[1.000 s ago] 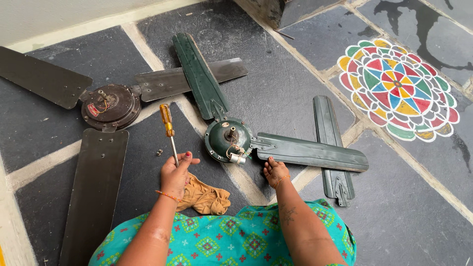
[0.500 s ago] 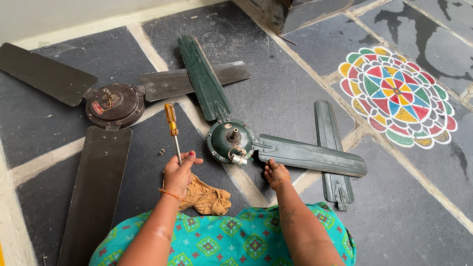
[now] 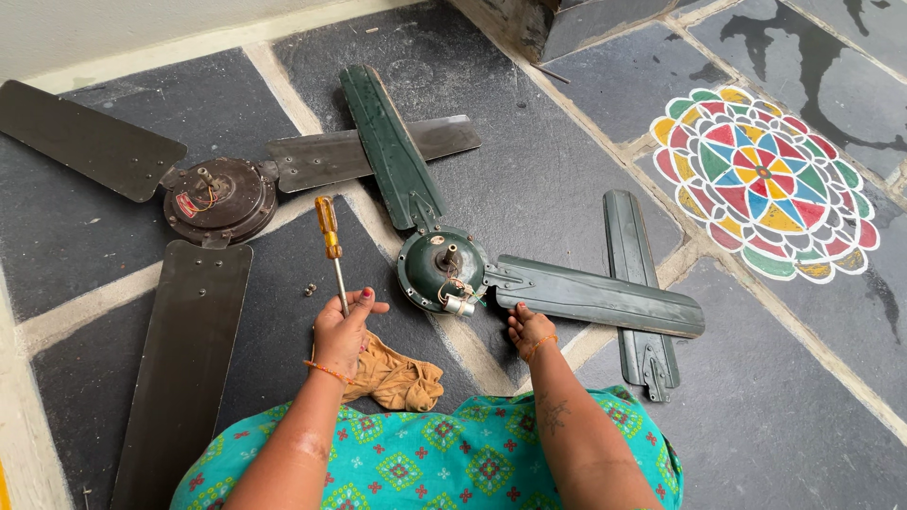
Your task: The person sits on the floor and uses a screwdriver to attach fan blades to the motor housing, tightening screws to secure each blade in place.
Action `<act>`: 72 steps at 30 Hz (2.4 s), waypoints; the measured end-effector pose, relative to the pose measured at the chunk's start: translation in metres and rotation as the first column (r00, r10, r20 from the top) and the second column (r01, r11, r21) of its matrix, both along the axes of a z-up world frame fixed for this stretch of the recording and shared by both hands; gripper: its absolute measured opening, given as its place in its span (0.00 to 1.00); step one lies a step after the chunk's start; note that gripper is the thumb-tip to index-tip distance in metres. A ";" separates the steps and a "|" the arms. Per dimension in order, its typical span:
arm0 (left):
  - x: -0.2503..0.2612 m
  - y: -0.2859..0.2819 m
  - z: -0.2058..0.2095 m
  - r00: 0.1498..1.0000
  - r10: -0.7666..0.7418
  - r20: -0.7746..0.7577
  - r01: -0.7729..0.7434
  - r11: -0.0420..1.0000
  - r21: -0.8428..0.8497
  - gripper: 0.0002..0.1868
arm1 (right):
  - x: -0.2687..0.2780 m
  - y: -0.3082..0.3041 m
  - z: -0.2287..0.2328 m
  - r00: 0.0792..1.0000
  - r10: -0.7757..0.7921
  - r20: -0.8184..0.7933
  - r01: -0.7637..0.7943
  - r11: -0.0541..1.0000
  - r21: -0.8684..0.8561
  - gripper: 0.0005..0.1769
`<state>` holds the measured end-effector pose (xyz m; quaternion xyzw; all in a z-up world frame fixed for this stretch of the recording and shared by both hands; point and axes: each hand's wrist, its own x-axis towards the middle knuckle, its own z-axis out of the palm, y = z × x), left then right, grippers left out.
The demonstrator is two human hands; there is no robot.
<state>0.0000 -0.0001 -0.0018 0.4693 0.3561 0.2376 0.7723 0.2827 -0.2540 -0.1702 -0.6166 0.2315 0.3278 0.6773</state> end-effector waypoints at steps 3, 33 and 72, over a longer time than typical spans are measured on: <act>0.000 0.000 0.000 1.000 0.004 0.006 -0.004 1.000 -0.006 0.19 | -0.001 0.001 0.003 1.000 0.008 -0.009 -0.008 1.000 0.000 0.09; -0.001 -0.001 0.011 0.994 0.001 0.106 0.006 0.997 -0.071 0.19 | -0.042 0.003 0.021 0.919 0.384 -0.091 -0.378 0.923 0.075 0.09; 0.019 0.000 -0.017 0.984 -0.077 -0.159 0.068 0.996 -0.058 0.14 | 0.161 -0.025 0.002 0.390 0.866 0.314 0.037 0.326 -0.945 0.06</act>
